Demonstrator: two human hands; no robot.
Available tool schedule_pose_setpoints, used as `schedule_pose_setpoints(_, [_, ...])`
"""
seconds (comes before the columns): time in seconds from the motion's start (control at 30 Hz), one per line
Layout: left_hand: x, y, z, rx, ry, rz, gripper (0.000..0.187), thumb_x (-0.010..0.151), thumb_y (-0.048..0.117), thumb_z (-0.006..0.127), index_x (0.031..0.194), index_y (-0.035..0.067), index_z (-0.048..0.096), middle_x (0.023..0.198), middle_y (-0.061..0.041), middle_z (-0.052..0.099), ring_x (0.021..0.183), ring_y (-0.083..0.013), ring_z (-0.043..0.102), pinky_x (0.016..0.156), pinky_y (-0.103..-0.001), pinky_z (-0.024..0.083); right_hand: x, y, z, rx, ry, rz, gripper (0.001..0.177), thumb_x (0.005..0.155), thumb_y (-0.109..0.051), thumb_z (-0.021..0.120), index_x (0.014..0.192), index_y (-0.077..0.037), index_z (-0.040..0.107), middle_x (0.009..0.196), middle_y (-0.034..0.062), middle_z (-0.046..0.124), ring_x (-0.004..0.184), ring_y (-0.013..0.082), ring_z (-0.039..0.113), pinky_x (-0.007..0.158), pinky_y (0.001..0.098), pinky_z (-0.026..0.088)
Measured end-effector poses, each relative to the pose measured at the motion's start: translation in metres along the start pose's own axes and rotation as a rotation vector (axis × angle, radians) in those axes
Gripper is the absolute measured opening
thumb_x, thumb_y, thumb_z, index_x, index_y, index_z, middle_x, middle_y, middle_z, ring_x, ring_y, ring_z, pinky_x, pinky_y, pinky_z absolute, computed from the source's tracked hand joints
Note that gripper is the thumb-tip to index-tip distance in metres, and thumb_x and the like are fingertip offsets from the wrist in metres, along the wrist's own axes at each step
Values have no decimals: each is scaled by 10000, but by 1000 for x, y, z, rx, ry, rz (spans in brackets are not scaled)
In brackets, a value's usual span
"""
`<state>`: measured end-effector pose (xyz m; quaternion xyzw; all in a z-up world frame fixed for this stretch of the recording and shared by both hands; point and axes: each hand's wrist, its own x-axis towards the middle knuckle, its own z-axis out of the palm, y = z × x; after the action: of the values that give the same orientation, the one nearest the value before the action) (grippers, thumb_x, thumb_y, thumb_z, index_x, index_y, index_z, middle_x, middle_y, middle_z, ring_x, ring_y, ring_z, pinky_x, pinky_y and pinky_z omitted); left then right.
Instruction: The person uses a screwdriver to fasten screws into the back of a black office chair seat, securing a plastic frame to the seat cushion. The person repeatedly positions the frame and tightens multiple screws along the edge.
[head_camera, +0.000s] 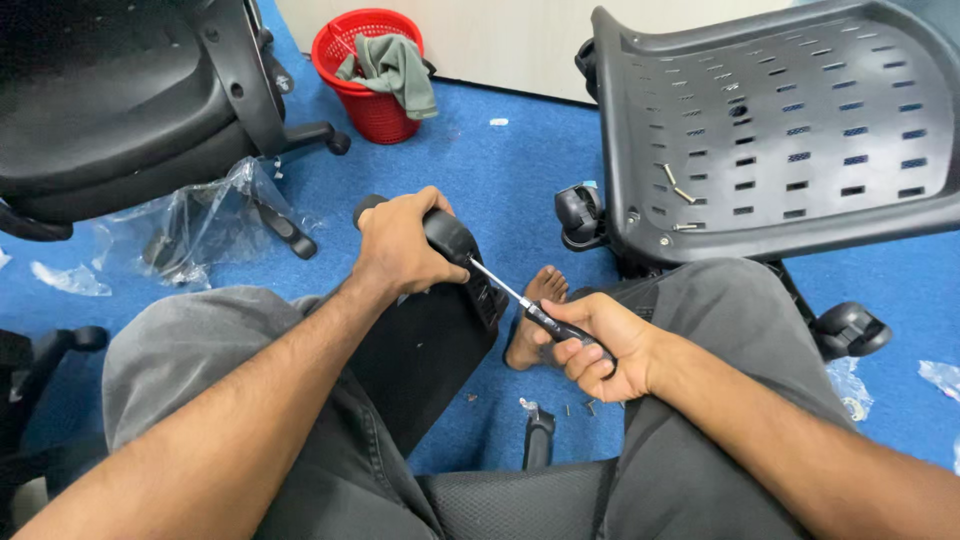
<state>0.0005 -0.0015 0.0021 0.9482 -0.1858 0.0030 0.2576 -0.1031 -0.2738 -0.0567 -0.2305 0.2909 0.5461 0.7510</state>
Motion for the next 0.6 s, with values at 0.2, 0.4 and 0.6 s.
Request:
schedule_pose_setpoints(0.2, [-12,11,-5,17,0,-15,662,437,380,968,998,156,697,915,-86,751,924,-316,714,904,-457,488,-3,15,-1,-469,249,-448,247,940,-253,708,862,-27,646,707,53,624,497,88,554,361,207,353])
schedule_pose_setpoints(0.4, [-18,20,-4,40,-15,-16,692,439,396,972,1036,165,709,964,-87,752,982,-315,702,945,-461,466,-22,44,14,-1620,1042,-1319,216,799,-267,809,890,-72,827,659,84,727,565,228,703,529,365,520])
schedule_pose_setpoints(0.6, [-18,20,-3,68,-18,-36,705,434,409,975,1045,175,715,982,-82,753,998,-300,703,972,-462,450,-15,43,28,-1055,798,-975,231,832,-226,789,813,2,755,627,68,686,464,102,558,418,271,394])
